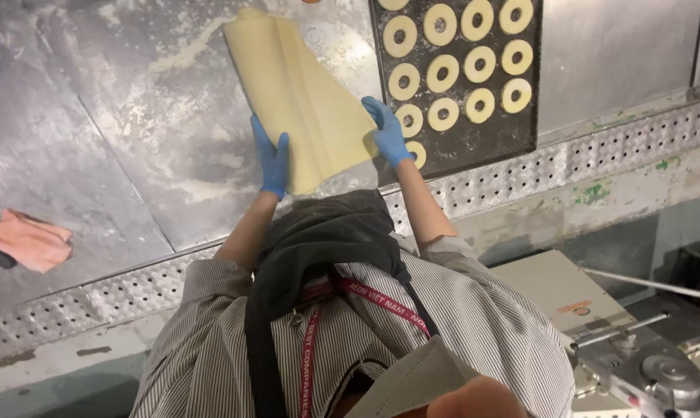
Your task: Processing dough through a rolling machine and cutting out donut shapes.
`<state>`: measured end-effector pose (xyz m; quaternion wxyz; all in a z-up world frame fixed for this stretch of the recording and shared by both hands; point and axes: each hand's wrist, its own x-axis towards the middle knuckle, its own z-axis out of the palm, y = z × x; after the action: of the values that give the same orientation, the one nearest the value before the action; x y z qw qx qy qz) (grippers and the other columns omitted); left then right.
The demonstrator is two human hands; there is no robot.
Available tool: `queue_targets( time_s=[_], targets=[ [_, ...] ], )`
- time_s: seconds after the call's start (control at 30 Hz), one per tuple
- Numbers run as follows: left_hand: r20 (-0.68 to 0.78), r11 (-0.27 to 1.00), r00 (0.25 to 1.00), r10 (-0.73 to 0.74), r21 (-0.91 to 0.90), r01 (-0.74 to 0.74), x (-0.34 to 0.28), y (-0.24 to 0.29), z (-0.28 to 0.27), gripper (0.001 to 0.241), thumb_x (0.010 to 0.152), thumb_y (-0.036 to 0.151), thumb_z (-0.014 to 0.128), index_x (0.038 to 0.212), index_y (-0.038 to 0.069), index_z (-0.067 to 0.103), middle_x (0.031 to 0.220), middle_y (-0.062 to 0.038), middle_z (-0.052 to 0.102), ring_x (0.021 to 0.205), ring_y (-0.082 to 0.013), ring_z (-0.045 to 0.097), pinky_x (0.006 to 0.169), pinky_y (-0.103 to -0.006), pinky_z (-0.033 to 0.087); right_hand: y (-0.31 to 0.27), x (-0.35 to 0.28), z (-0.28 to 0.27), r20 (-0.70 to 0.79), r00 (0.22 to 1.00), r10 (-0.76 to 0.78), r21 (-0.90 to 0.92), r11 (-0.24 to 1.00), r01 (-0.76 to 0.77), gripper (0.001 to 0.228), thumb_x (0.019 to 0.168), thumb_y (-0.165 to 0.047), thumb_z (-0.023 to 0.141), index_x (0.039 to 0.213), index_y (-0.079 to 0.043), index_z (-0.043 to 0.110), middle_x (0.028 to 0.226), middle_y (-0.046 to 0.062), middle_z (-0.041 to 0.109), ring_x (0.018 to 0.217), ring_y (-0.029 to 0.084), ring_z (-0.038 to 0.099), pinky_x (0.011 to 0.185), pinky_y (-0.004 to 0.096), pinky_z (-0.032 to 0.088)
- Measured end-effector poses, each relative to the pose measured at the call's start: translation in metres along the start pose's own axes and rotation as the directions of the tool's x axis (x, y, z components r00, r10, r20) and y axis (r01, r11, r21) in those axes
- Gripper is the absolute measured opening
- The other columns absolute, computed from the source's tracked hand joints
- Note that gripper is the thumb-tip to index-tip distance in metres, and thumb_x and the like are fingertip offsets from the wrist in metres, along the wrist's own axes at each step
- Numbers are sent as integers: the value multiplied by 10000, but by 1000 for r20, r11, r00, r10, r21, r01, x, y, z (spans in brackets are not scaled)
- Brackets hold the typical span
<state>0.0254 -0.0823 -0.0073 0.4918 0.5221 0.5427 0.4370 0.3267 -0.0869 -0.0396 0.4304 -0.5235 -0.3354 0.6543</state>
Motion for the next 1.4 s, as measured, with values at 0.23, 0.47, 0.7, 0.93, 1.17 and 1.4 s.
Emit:
queue_targets(
  time_s=[0.23,0.47,0.7,0.93,1.17,1.4],
  targets=[
    [311,688,905,289,590,-423,30,58,43,803,1018,256,646,1639,-41,232,1711,-266,207,1611,-429,196,1346,-516,156,-45,-26,74,51,915,-400,-921,337,198,659,853,6,589,1503,-55,499,1593,209,433,1504,393,365,1259,496,304],
    [554,385,825,-111,789,-478,67,37,43,835,872,302,700,1526,-78,345,1626,-267,262,1505,-472,172,1255,-562,105,-17,-28,88,71,934,-351,-945,276,176,756,971,-285,628,1610,-35,311,1686,255,218,1572,472,131,1270,582,104],
    [411,414,911,37,824,-388,46,77,-63,860,930,319,693,1603,-68,320,1709,-196,236,1613,-328,174,1324,-550,80,-13,-27,83,112,930,-351,-951,233,202,747,999,-283,619,1633,-42,307,1707,233,199,1587,452,140,1291,575,110],
    [14,902,996,-86,426,72,-5,-60,-206,657,1074,233,539,1651,12,317,1742,-166,263,1599,-312,331,1315,-369,271,-11,-27,86,130,931,-342,-960,191,204,746,1004,-280,622,1620,0,307,1695,265,199,1573,490,135,1289,583,95],
    [-201,991,977,-66,101,87,-7,-92,-229,603,1166,146,413,1690,6,150,1792,-130,146,1669,-261,141,1368,-354,131,-3,-19,104,74,935,-348,-978,160,137,756,1036,-309,614,1635,16,287,1716,282,170,1590,503,97,1297,596,64],
    [-130,975,967,-218,19,223,-32,-35,-262,707,1087,191,403,1677,33,48,1763,-111,64,1626,-238,99,1327,-353,116,2,31,221,-102,924,-367,-989,139,-53,857,1024,-402,626,1621,63,224,1700,294,104,1574,480,42,1264,621,3]
  ],
)
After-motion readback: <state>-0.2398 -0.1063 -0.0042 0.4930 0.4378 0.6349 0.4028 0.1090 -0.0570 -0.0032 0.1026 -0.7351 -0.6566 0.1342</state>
